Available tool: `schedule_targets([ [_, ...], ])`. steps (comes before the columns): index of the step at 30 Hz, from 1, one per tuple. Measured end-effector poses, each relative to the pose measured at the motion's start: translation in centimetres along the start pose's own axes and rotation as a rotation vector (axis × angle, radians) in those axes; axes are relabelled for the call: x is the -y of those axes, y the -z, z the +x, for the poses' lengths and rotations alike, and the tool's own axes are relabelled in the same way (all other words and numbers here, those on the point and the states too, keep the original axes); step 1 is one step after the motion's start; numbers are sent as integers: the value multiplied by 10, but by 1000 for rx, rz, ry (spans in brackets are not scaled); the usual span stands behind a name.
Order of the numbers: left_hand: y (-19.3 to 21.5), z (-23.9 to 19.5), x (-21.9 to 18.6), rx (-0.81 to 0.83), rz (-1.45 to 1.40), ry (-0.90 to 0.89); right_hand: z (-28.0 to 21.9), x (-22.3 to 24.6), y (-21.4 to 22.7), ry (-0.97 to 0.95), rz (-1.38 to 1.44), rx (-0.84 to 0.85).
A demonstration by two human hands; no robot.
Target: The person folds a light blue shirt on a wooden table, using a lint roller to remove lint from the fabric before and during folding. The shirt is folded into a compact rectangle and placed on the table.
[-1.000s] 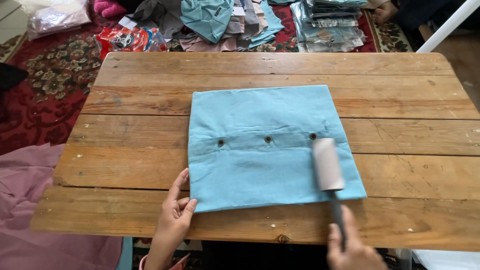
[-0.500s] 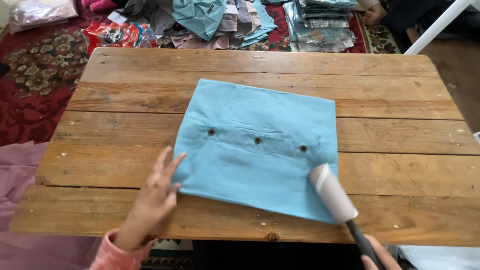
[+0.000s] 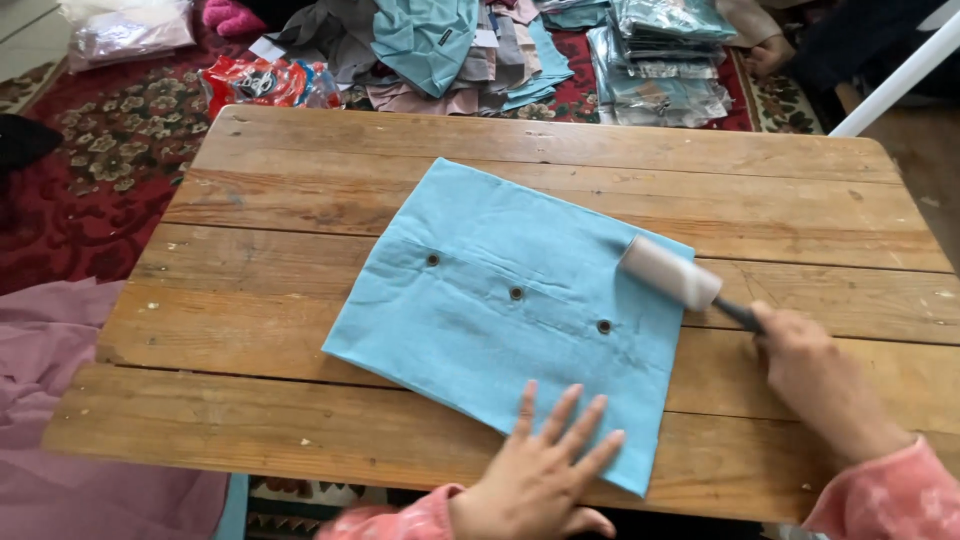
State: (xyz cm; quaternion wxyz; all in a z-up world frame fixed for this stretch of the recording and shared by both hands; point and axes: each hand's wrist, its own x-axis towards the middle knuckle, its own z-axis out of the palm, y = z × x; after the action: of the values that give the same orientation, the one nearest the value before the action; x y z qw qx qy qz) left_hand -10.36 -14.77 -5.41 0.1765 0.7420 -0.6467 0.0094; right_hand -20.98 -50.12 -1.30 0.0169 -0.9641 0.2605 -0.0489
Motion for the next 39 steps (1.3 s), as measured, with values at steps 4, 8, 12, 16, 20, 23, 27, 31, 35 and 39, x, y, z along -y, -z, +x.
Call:
schedule_targets([
  [4, -47, 23, -18, -83, 182, -20, 16, -20, -9, 158, 93, -92],
  [8, -56, 26, -14, -220, -33, -51, 7, -35, -25, 82, 74, 77],
  [12, -56, 23, -13, -278, 162, -59, 44, -32, -28, 223, 98, -79],
  [16, -57, 24, -14, -322, 83, -68, 84, -45, -40, 46, -25, -30],
  [20, -60, 25, -17, -295, 146, -32, 49, -29, -30, 217, 213, -100],
  [23, -60, 31, -20, -407, 166, -42, 34, -13, -31, 312, 472, -57],
  [27, -61, 35, -24, -363, 116, -17, 83, -6, -43, 530, 460, -75],
  [31, -58, 38, -25, -458, 185, -14, 138, 8, -47, 398, 350, -100],
  [35, -57, 39, -26, -447, 194, 17, 142, 11, -47, 482, 312, -144],
  [39, -64, 40, -24, -518, 211, 15, 123, 4, -42, 680, 480, 8],
])
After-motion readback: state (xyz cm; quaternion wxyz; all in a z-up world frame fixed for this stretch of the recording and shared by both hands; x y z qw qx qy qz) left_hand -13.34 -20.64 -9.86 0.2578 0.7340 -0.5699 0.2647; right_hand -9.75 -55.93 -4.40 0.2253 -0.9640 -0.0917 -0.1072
